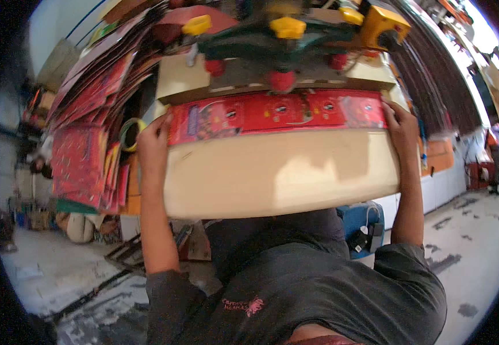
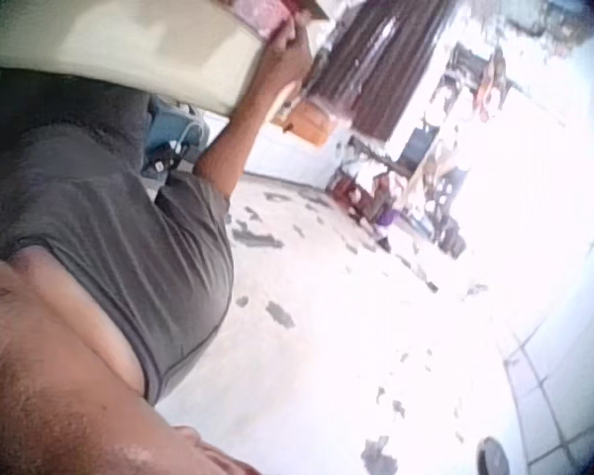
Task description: The person aligns printed plastic packaging sheets on a heat sealing machine, seals the edges with the press, and removes the sealed plastic packaging by hand.
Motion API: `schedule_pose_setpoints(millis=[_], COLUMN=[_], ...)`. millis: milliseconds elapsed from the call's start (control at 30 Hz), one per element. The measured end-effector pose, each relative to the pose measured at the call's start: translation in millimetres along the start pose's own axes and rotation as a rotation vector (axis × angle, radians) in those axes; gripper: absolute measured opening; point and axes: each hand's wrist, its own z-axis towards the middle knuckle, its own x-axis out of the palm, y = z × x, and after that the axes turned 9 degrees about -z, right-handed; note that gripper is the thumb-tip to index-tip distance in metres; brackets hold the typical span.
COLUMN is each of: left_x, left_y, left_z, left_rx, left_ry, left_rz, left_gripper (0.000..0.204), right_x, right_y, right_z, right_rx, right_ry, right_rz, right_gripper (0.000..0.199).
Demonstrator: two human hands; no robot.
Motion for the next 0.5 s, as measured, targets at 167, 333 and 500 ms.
schedule_pose_setpoints(millis=[167, 333, 500], left_x=[-5, -6, -3], left_y=[-13, 4, 4], left_z=[-4, 0, 1], left_rx=[-0.075, -0.012, -0.052], left_ry=[-0.001, -0.028, -0.024], left_rz=[-0.002, 0.005, 0.041], left_gripper=[0.038, 0.037, 0.038], right_x=[-2, -3, -6], right_y=[10, 12, 14], right_z=[0, 4, 4], right_rx=[-0.034, 0.033, -0.032], right_ry=[0.039, 0.12, 0.082], right_rz=[-0.059, -0.1, -0.091], right_gripper=[0.036, 0.034, 0.035])
